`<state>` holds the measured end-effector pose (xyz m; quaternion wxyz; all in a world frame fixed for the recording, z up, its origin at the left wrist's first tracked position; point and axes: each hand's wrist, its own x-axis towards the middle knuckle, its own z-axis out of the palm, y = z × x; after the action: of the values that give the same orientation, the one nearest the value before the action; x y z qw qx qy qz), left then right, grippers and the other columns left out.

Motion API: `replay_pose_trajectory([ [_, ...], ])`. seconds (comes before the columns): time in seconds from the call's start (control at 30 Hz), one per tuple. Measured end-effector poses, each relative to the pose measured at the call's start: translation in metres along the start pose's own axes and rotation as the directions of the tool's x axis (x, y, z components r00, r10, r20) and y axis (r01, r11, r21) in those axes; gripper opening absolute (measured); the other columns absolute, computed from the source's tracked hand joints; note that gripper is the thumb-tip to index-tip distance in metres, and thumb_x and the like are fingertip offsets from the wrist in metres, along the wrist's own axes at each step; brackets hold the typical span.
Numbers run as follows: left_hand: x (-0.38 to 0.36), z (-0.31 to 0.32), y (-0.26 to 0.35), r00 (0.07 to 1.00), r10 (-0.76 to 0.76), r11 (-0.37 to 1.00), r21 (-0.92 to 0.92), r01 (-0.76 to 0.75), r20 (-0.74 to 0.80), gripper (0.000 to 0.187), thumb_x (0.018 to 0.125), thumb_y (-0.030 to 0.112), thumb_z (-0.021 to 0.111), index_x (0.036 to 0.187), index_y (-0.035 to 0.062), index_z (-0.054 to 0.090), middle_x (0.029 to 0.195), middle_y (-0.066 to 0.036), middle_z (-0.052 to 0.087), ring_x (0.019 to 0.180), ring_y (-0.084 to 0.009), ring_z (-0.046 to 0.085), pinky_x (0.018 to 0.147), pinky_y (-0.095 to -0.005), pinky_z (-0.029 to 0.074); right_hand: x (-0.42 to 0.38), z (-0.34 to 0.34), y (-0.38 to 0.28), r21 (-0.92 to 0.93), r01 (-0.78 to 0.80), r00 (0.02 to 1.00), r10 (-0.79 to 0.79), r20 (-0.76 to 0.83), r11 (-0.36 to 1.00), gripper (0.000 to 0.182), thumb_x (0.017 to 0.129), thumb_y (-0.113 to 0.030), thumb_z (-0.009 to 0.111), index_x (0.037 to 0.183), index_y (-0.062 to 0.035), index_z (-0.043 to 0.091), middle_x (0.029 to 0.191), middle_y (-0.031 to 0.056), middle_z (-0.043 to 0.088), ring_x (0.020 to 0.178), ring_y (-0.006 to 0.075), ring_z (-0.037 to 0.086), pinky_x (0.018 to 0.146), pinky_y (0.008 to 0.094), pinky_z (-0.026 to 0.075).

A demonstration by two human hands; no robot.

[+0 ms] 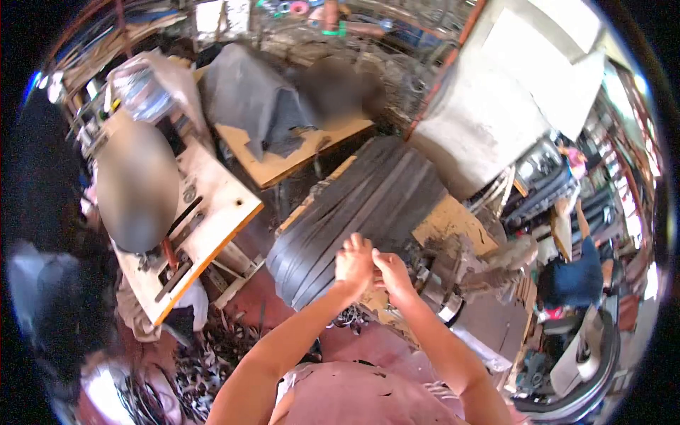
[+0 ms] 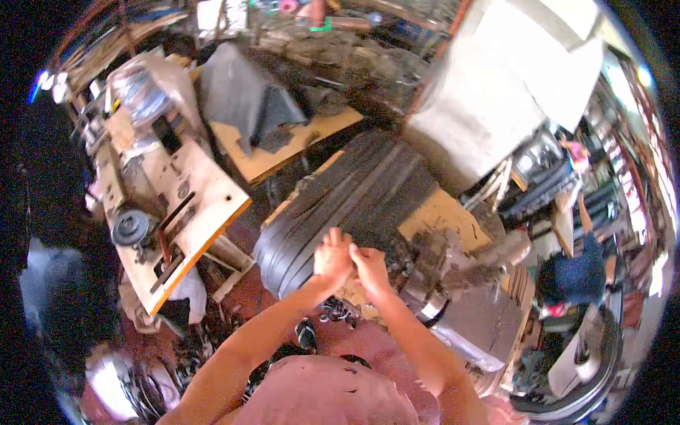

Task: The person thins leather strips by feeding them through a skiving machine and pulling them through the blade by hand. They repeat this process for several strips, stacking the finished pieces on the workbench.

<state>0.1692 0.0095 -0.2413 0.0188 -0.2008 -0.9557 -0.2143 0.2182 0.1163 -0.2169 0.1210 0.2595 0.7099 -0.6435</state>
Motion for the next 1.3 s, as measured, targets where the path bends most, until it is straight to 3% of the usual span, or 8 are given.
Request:
replay_pose_trajectory([
  [0.47,-0.057,-0.112,-0.033,0.953,0.121,0.873,-0.487,0.031,0.278,0.032,0.078,0.01,0.063,0.109,0.0041,0.056,0.096,-0.022,0.066,0.088,-0.0371,0.067,0.074,-0.0491,0.054,0.022,-0.03,-0.057,0.508,-0.05,0.993,-0.012,0.118,0.86,0.039,0.097,-0.041,0.054,0.103,-0.0025,0.054,0.097,0.0114,0.063,0.094,0.0246,0.061,0.086,0.041,0.049],
  [0.73,-0.113,-0.081,-0.23,0.885,-0.45,0.892,0.011,0.452,0.116,0.022,0.077,0.029,0.068,0.09,0.0109,0.072,0.081,-0.016,0.069,0.08,-0.0352,0.067,0.072,-0.0444,0.053,0.027,-0.075,-0.099,0.661,0.38,0.868,-0.496,-0.012,0.647,0.034,0.101,-0.029,0.05,0.12,-0.0012,0.048,0.115,0.0162,0.061,0.115,0.0326,0.056,0.102,0.0451,0.044],
  [0.8,-0.102,-0.029,-0.288,0.914,-0.328,0.938,-0.199,0.285,-0.238,0.018,0.077,0.021,0.065,0.085,0.005,0.07,0.077,-0.018,0.066,0.075,-0.0374,0.065,0.069,-0.0454,0.052,0.022,-0.072,-0.102,0.701,0.418,0.816,-0.578,-0.009,0.579,0.033,0.1,-0.03,0.05,0.117,-0.002,0.049,0.109,0.017,0.065,0.108,0.0339,0.062,0.097,0.0458,0.048],
  [0.9,-0.045,0.003,-0.331,0.826,-0.548,0.618,-0.601,0.506,0.132,0.013,0.079,0.014,0.061,0.084,0.0034,0.067,0.077,-0.019,0.065,0.077,-0.0365,0.065,0.069,-0.0427,0.05,-0.012,-0.042,-0.132,0.621,0.375,0.919,-0.364,-0.152,0.688,0.035,0.1,-0.033,0.05,0.114,-0.001,0.051,0.105,0.0173,0.067,0.098,0.0332,0.067,0.092,0.0467,0.05],
  [0.97,0.005,-0.02,-0.306,0.808,-0.509,0.489,-0.673,0.555,0.296,0.014,0.08,0.013,0.06,0.086,0.0024,0.067,0.079,-0.021,0.066,0.08,-0.0363,0.066,0.07,-0.0413,0.05,-0.025,-0.033,-0.142,0.558,0.388,0.912,-0.392,-0.12,0.733,0.036,0.101,-0.034,0.049,0.114,-0.0008,0.051,0.105,0.0175,0.067,0.097,0.0323,0.067,0.092,0.0462,0.05],
  [1.03,0.041,-0.085,-0.205,0.991,-0.123,0.949,-0.3,0.102,-0.053,0.022,0.09,0.014,0.059,0.099,-0.0044,0.066,0.085,-0.013,0.07,0.079,-0.0262,0.067,0.07,-0.0387,0.05,-0.031,-0.032,-0.142,0.547,0.415,0.876,-0.481,-0.025,0.727,0.032,0.101,-0.032,0.049,0.113,-0.0027,0.052,0.105,0.0163,0.067,0.1,0.0307,0.067,0.091,0.0438,0.05],
  [1.17,0.092,-0.176,-0.035,0.948,0.183,0.258,-0.943,0.21,0.262,0.074,0.092,0.062,0.05,0.124,-0.0042,0.059,0.113,-0.018,0.067,0.104,-0.023,0.063,0.095,-0.0373,0.046,-0.037,-0.025,-0.139,0.606,0.381,0.821,-0.557,0.126,0.698,0.025,0.101,-0.028,0.051,0.106,-0.0055,0.058,0.109,0.014,0.067,0.103,0.0282,0.066,0.091,0.0418,0.05],
  [1.3,0.12,-0.21,0.06,0.856,0.478,0.097,-0.98,0.173,0.198,0.043,0.095,0.028,0.061,0.124,-0.0029,0.054,0.107,-0.017,0.066,0.082,-0.0231,0.067,0.075,-0.036,0.055,-0.046,-0.029,-0.14,0.5,0.343,0.809,-0.521,0.272,0.795,0.038,0.099,-0.038,0.052,0.115,-0.0046,0.058,0.114,0.013,0.065,0.112,0.0263,0.06,0.098,0.045,0.045],
])
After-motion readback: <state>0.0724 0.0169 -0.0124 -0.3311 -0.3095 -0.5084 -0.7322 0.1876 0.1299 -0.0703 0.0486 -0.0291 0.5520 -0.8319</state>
